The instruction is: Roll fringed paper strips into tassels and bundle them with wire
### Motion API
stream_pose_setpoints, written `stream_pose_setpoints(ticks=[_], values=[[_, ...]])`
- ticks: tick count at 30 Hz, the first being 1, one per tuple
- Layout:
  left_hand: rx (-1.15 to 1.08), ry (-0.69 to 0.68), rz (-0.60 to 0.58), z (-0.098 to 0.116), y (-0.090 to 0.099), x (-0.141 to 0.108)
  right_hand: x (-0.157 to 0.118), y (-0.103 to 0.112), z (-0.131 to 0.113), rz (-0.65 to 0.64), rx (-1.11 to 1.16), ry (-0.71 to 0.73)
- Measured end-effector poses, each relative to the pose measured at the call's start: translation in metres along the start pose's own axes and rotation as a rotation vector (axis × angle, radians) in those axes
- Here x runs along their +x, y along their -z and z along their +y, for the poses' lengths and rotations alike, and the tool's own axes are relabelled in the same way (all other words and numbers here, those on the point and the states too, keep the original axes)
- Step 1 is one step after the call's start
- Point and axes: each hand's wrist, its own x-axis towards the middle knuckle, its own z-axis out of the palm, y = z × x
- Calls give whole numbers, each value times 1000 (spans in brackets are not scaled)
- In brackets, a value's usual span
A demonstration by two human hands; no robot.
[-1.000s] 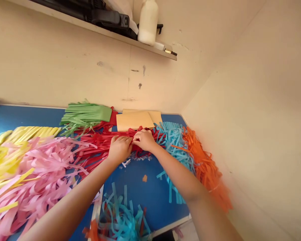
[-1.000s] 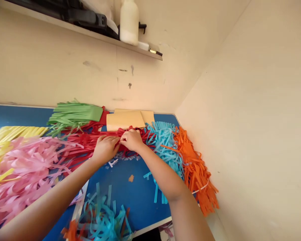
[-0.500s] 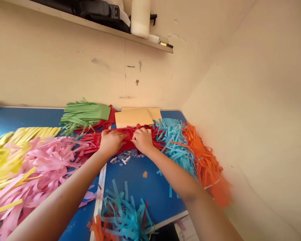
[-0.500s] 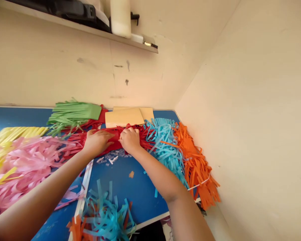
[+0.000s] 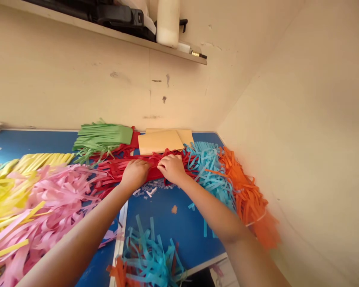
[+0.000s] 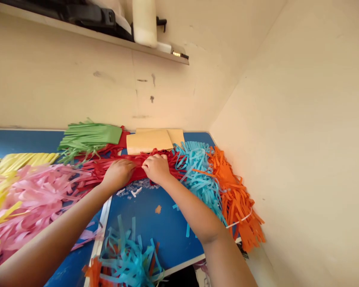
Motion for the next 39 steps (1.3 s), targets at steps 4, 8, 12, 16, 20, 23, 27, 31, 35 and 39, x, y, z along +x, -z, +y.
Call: stream_pose_setpoints(ticks=[4,8,12,16,20,23,27,31,35,39], values=[[68,-41,-58,5,-7,-1,6,-4,1,-72,-23,-22],[110,-13,-95,10,-20,-6,8,5,29,62,-142,-364],[102,-21,-75,12,-27,-10,6,6,35,262,-219,-621],[78,-38,-63,11,-24,-10,8,-7,23,95,-119,-238],[39,8,-78,8,-18,-5,6,-4,32,126,-120,-285],[7,81,-93,3,-12,2,7,-6,37,7,44,-79],[-48,170,-151,-15,-5,5,21,-18,43,-156,198,-19],[-143,276,-223,-40,-5,5,39,-19,56,-196,166,-130],[-207,376,-280,-49,-6,13,51,-20,56,-213,106,-228],[-153,496,-305,-42,-7,22,58,-25,48,-204,45,-280]])
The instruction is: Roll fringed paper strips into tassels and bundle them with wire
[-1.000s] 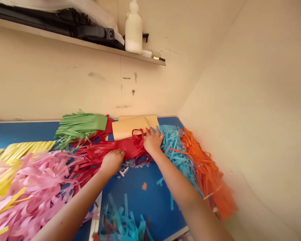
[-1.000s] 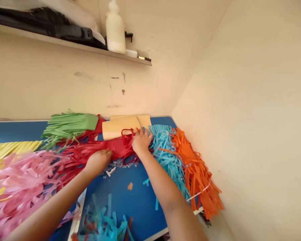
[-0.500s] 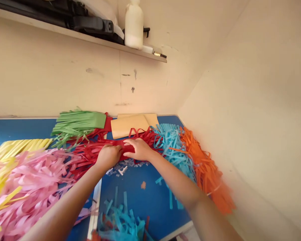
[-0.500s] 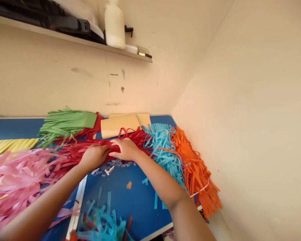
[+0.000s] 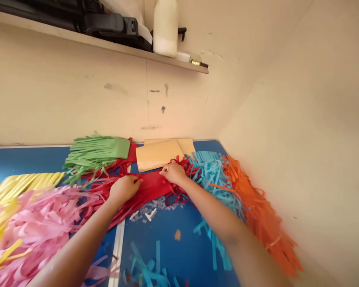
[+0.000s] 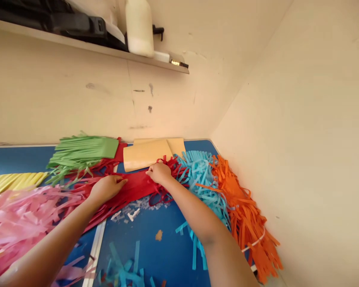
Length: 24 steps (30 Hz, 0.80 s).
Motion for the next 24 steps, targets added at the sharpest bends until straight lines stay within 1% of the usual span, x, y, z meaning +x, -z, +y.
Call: stream_pose_setpoints(ticks=[3,8,13,18,21,22,24], values=[[26,36,-13,4,-1,0,-2,-3,-4,36,-48,9],[61,48,-20,6,-4,0,-5,-6,-8,71,-127,56],[90,49,26,5,-8,0,0,-6,-7,71,-154,65],[124,19,90,5,-13,-2,5,-7,-5,64,-158,63],[172,-52,185,10,-14,-8,3,-5,-8,74,-163,76],[191,-108,218,12,-14,-10,1,-4,-11,84,-161,99],[220,-273,244,14,-13,-14,-5,1,-14,87,-149,226]])
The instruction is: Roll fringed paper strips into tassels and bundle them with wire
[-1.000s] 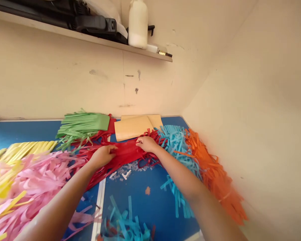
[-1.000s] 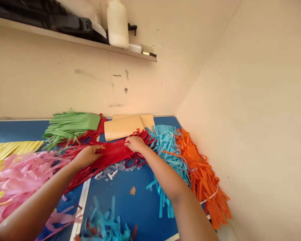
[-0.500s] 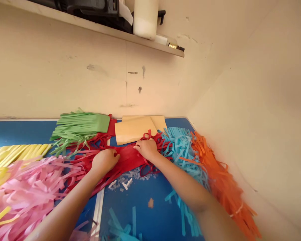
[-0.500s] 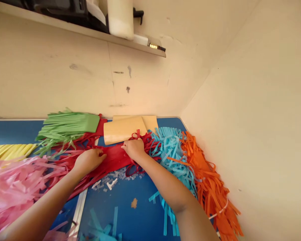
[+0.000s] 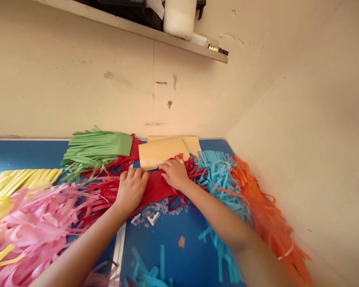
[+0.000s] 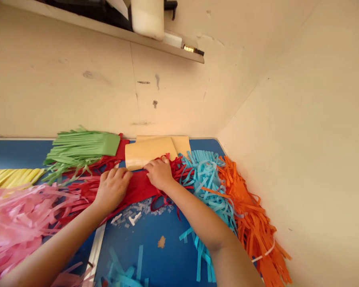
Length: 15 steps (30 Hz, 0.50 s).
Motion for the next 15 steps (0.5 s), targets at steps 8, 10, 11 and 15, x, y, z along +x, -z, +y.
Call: stream_pose_setpoints(ticks=[8,10,11,15], values=[[-4,-328,2,-5,3,-2,-54,36,25,-115,-80,332],[-10,-316,18,-4,2,-2,-64,44,35,-105,-87,254],[-14,-309,23,-3,2,-2,-66,47,39,-108,-68,216],[-32,-289,29,-1,2,1,-60,61,41,-33,-63,99]])
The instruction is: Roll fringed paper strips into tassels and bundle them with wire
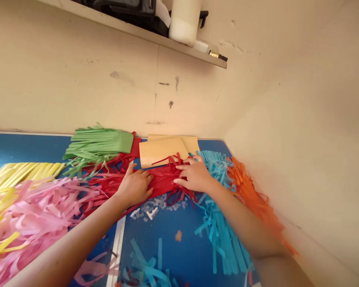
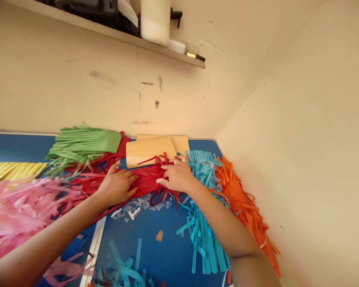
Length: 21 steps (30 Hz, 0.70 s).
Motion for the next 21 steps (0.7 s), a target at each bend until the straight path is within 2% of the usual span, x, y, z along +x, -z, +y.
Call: stream_pose_setpoints(ticks=[3,4,6,9,11,13,17,21], values=[[-9,18,1,1,1,1,12,8,-8,145,-102,-216],[-12,26,3,1,1,1,16,7,-12,170,-80,-240],[-13,43,10,2,2,2,24,-1,-24,127,23,-118],[0,58,30,5,2,2,34,-28,-39,-42,52,133],[17,60,47,6,2,2,38,-43,-42,-53,-11,135],[37,58,64,7,1,2,41,-50,-39,24,-50,56],[61,59,96,9,-1,1,38,-46,-33,152,-70,-49],[89,75,121,13,-4,-2,34,-50,-45,118,-11,180]])
